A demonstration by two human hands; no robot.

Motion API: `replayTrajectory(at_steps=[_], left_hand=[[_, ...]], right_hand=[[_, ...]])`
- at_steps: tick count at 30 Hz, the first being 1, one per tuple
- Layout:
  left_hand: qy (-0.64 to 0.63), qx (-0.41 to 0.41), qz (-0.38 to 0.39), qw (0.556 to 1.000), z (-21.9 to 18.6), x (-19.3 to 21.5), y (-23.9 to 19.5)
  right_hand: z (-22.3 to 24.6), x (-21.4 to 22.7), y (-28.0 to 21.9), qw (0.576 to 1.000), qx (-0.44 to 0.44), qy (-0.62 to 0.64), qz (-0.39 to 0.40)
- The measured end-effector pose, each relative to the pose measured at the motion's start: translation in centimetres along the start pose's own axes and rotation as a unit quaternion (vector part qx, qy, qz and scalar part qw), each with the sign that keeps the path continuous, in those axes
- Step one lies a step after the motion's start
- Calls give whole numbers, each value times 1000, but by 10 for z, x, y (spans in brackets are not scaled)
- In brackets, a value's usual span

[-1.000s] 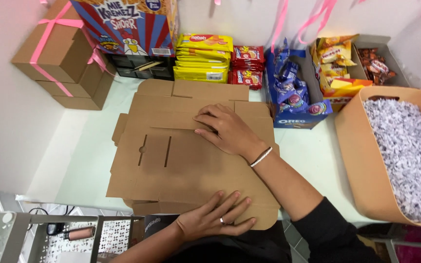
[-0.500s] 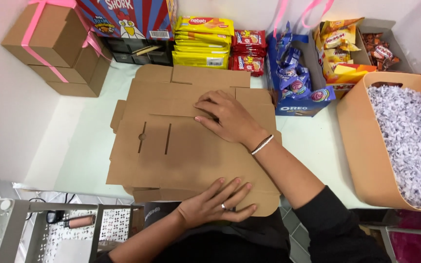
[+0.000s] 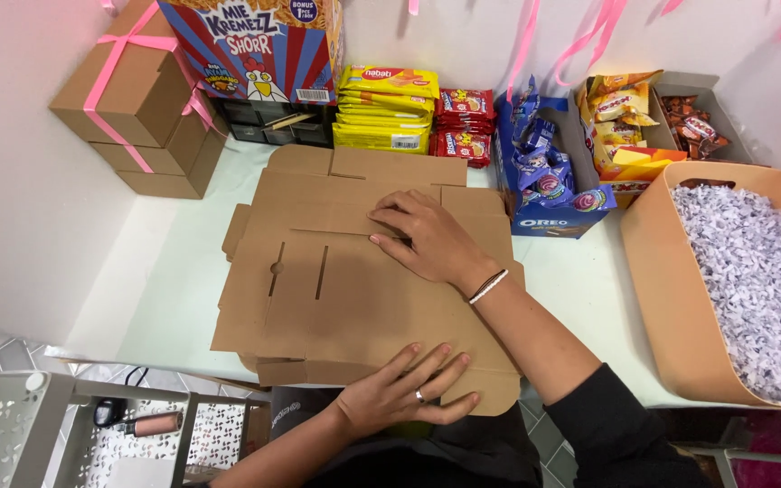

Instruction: The person assembles a flat cardboard box by folding and interlocking its flaps. They work methodically, folding side panels, securing tabs, and forming the box structure on a white table.

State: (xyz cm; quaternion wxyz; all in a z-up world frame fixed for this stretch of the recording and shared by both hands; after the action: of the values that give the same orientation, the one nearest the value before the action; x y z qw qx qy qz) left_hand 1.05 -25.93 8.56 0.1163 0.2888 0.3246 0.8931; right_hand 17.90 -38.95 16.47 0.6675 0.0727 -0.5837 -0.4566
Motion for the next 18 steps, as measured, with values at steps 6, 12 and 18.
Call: replayTrajectory(at_steps=[6, 12, 18], left_hand=[[0, 11, -5, 1000, 2, 1, 2], [-14, 21, -21, 999, 0, -1, 2], [-6, 18, -20, 1000, 2, 0, 3]], right_hand=[[0, 1, 2, 1000, 1, 4, -4], [-2, 0, 1, 1000, 2, 5, 0], [-2, 0, 0, 1000, -3, 9, -2]])
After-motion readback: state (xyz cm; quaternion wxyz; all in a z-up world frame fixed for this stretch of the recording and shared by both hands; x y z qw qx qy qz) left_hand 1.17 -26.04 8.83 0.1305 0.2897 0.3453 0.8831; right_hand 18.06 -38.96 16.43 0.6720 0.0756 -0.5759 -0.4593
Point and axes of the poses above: each hand's wrist, its own y-axis towards the middle knuckle, its own x-axis out of the back of the hand, z = x × y, the point moved 1 cm from there along y, towards the middle knuckle, and after that the axes turned 11 degrees about -z, right-handed, at the moved point
